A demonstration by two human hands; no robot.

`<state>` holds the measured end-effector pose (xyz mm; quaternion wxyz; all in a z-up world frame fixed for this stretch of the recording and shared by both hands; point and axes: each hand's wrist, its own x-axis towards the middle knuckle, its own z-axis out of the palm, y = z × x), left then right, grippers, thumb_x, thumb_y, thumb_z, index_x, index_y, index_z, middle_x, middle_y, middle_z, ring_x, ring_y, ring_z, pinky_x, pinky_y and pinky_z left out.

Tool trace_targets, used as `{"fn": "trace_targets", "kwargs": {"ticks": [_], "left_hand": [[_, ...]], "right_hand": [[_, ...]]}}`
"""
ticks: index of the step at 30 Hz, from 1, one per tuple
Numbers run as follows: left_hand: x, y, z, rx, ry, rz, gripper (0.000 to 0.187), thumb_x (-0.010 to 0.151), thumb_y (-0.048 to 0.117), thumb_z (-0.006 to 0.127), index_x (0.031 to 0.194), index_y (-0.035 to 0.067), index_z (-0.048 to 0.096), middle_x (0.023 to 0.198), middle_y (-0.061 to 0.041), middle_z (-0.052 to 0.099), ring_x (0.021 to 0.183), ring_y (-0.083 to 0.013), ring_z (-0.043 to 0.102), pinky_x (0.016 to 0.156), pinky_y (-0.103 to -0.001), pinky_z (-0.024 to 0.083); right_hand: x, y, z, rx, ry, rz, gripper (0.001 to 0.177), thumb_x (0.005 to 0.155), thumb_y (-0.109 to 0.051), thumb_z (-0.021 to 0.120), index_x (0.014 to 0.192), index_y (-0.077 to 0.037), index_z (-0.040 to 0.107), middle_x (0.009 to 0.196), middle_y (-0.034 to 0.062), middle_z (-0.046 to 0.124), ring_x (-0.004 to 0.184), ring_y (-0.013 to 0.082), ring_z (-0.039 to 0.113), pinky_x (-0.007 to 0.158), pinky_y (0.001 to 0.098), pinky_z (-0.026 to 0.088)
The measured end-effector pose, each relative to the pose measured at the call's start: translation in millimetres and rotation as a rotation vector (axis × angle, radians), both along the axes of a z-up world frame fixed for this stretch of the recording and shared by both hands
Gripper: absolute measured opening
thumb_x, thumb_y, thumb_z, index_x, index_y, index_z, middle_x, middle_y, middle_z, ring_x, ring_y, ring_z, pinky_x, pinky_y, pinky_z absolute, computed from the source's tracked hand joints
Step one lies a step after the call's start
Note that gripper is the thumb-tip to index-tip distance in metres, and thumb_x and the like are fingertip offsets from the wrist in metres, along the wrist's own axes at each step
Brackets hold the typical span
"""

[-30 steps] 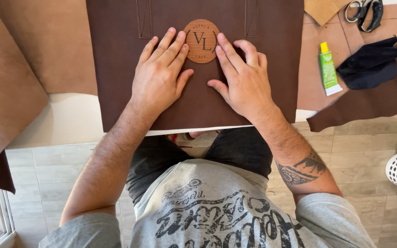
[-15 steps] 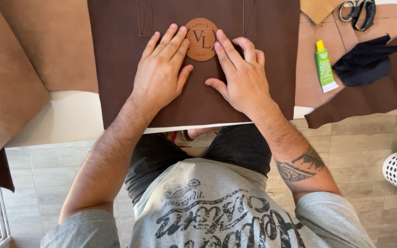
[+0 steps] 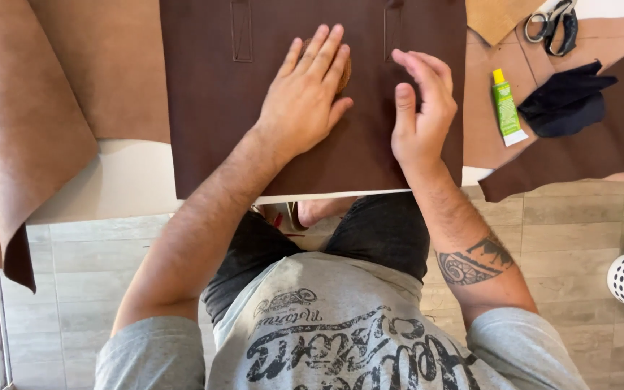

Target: Applying glue to a leather logo and attaching it to a leather bag

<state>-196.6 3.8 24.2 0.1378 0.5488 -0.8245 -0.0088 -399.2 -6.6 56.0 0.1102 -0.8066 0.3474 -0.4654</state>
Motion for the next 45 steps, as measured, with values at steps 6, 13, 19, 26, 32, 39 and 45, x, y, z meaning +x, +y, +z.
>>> {"fn": "trace_targets", "kwargs": {"ticks": [6,13,19,26,32,39,45], "left_hand": [[-31.8,-10.7,-14.7,0.055,-0.105,0.051,0.097,0.1,0.069,0.055,0.161,-0.004,0.037,0.168,-0.025,0.016,0.156,-0.0386,0.011,0.127,-0.054,0.014],[-39.8,10.2,-8.4,0.039,-0.083,0.099,0.107,0.099,0.082,0.05,0.161,-0.004,0.038,0.168,-0.024,0.014,0.156,-0.0387,0.009,0.127,-0.056,0.014],[-48.4,52.3,-5.7,0.016,-0.144,0.058,0.118,0.089,0.092,0.044,0.159,-0.003,0.041,0.169,-0.021,0.021,0.158,-0.0353,0.014,0.128,-0.052,0.015],[15.8,1.3,-7.1,0.111,-0.105,0.154,0.11,0.098,0.084,0.043,0.164,-0.003,0.03,0.171,-0.015,0.012,0.158,-0.0294,0.008,0.126,-0.056,0.011],[-6.7,-13.8,-5.9,0.1,-0.147,0.134,0.12,0.093,0.092,0.036,0.168,-0.002,0.027,0.172,-0.016,0.005,0.158,-0.0304,-0.003,0.126,-0.058,0.0],[-20.4,-30.9,-12.5,0.105,-0.16,0.081,0.119,0.092,0.094,0.04,0.164,0.0,0.03,0.169,-0.02,0.01,0.156,-0.0353,0.007,0.127,-0.054,0.014],[-18.6,-37.8,-7.8,0.071,-0.07,-0.072,0.098,0.099,0.088,0.033,0.167,0.016,0.035,0.168,-0.019,0.006,0.155,-0.037,0.005,0.125,-0.062,0.015]], "right_hand": [[-14.9,-10.0,-14.7,0.14,-0.175,-0.052,0.043,0.115,-0.038,0.046,0.129,0.0,0.059,0.121,0.0211,0.068,0.113,0.033,0.071,0.093,0.039,0.055],[-10.9,-10.9,-16.4,0.147,-0.191,-0.021,0.039,0.115,-0.032,0.046,0.122,0.002,0.063,0.115,0.0206,0.07,0.109,0.0327,0.073,0.095,0.0403,0.057],[-8.9,-7.1,-13.0,0.144,-0.174,-0.029,0.032,0.114,-0.02,0.043,0.117,0.003,0.065,0.109,0.0198,0.074,0.106,0.0306,0.069,0.096,0.0406,0.056],[-11.1,-10.2,-15.9,0.193,-0.068,-0.015,0.029,0.111,-0.014,0.047,0.114,0.002,0.071,0.111,0.015,0.074,0.107,0.0275,0.068,0.096,0.04,0.056],[-8.6,-10.4,-12.6,0.131,-0.111,-0.003,0.023,0.106,-0.005,0.057,0.088,0.004,0.069,0.1,0.0166,0.077,0.095,0.0295,0.069,0.085,0.0394,0.056],[-8.6,-8.6,-11.5,0.154,-0.122,-0.023,0.022,0.108,-0.003,0.054,0.104,0.006,0.074,0.108,0.018,0.076,0.103,0.0299,0.07,0.093,0.0403,0.057],[-10.7,-9.2,-12.3,0.165,-0.099,-0.043,0.016,0.104,-0.001,0.06,0.108,0.003,0.075,0.109,0.0162,0.076,0.104,0.0265,0.069,0.082,0.035,0.054]]}}
